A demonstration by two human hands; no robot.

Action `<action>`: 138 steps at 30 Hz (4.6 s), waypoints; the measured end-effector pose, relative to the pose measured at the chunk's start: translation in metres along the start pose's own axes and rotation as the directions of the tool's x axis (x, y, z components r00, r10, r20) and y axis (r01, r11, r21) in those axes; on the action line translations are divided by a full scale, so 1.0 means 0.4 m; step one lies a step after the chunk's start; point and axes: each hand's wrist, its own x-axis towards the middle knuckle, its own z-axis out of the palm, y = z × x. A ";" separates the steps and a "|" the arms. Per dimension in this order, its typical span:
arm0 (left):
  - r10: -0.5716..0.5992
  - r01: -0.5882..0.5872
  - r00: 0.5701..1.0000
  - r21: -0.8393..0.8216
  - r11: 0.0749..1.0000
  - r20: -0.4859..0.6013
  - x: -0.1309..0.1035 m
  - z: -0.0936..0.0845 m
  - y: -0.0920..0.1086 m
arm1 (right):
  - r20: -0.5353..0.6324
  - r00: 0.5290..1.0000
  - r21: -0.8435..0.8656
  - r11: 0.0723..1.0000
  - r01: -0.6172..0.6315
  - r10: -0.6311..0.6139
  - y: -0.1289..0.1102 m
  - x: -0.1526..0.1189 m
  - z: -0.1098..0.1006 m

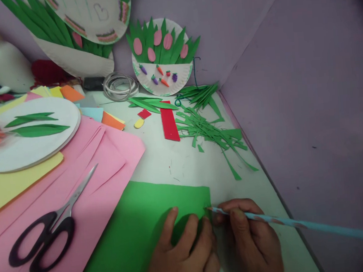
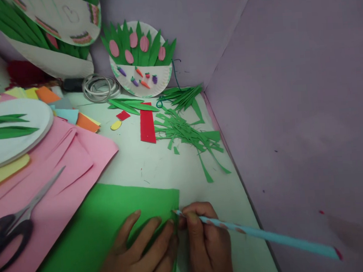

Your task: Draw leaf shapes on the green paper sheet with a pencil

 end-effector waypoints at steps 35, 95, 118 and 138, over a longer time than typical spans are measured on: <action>-0.019 0.021 0.999 -0.045 0.999 0.050 0.011 -0.018 -0.006 | 0.034 0.998 -0.023 0.998 0.054 -0.054 0.010 0.003 -0.011; -0.155 0.350 0.872 -0.369 0.861 0.465 0.068 -0.095 -0.033 | 0.193 0.901 -0.318 0.844 0.432 -0.389 0.018 0.021 -0.030; -0.163 0.334 0.871 -0.316 0.888 0.463 0.086 -0.078 -0.052 | -0.090 0.993 0.096 0.992 0.081 -0.072 0.013 -0.024 -0.001; -0.156 0.274 0.904 -0.261 0.926 0.398 0.079 -0.061 -0.054 | 0.053 0.935 -0.074 0.932 0.354 -0.351 0.018 -0.014 -0.004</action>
